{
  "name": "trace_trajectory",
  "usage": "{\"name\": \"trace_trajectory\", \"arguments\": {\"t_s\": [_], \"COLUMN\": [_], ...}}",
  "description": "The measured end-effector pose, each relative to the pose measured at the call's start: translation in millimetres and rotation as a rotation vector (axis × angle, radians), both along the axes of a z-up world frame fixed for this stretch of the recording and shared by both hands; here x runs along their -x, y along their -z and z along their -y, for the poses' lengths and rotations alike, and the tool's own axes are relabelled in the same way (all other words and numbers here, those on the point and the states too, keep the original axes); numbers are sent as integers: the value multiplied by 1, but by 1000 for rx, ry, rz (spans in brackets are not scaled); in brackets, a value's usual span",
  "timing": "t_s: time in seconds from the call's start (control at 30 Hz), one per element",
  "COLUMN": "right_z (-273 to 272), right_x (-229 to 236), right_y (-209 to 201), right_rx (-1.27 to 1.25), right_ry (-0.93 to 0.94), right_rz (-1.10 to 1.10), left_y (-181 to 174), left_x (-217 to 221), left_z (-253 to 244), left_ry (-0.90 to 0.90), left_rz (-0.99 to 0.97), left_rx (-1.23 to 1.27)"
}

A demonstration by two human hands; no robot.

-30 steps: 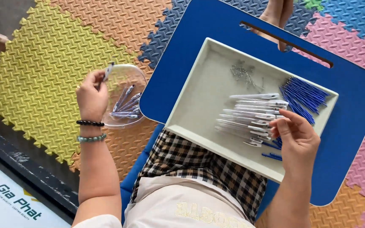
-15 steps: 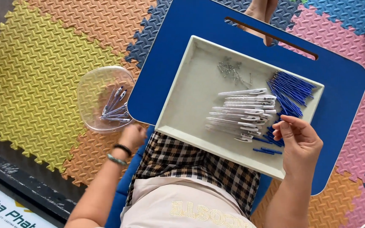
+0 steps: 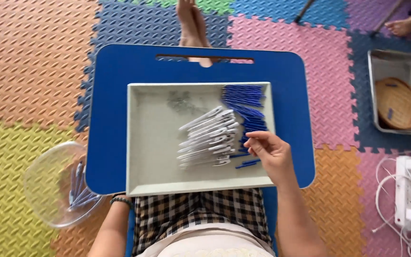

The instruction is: Assembling pens by manually joining pen bodies and caps on a small blue table while sitting on the floor.

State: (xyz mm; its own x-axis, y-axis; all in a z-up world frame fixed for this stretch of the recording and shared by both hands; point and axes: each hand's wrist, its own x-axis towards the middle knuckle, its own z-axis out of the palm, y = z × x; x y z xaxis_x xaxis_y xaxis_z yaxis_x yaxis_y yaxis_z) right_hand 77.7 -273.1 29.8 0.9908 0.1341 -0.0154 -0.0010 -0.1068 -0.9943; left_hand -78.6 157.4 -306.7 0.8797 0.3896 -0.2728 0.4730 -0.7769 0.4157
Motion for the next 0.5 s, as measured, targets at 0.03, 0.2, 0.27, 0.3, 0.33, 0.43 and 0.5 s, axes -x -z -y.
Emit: {"name": "trace_trajectory", "arguments": {"t_s": [0.03,0.2,0.27,0.3,0.33,0.43,0.5], "right_z": [2,7,12,14,13,10,7], "right_x": [1,4,3,3,2,3,4], "right_y": [2,-1,2,4,6,7,3], "right_rx": [1,30,33,39,35,25,-40], "right_ry": [16,-20,-17,-21,-18,-30,-53], "right_rz": [8,-42,-37,-42,-39,-56,-156], "left_y": [-5,-22,-27,-30,-36,-57,-84], "left_x": [9,77,102,117,124,136,120], "left_z": [5,19,12,9,2,-12,-26], "left_ry": [-31,-219,-300,-343,-386,-525,-620], "left_rz": [26,135,180,198,217,264,294], "left_rx": [45,273,360,402,444,576,666]}}
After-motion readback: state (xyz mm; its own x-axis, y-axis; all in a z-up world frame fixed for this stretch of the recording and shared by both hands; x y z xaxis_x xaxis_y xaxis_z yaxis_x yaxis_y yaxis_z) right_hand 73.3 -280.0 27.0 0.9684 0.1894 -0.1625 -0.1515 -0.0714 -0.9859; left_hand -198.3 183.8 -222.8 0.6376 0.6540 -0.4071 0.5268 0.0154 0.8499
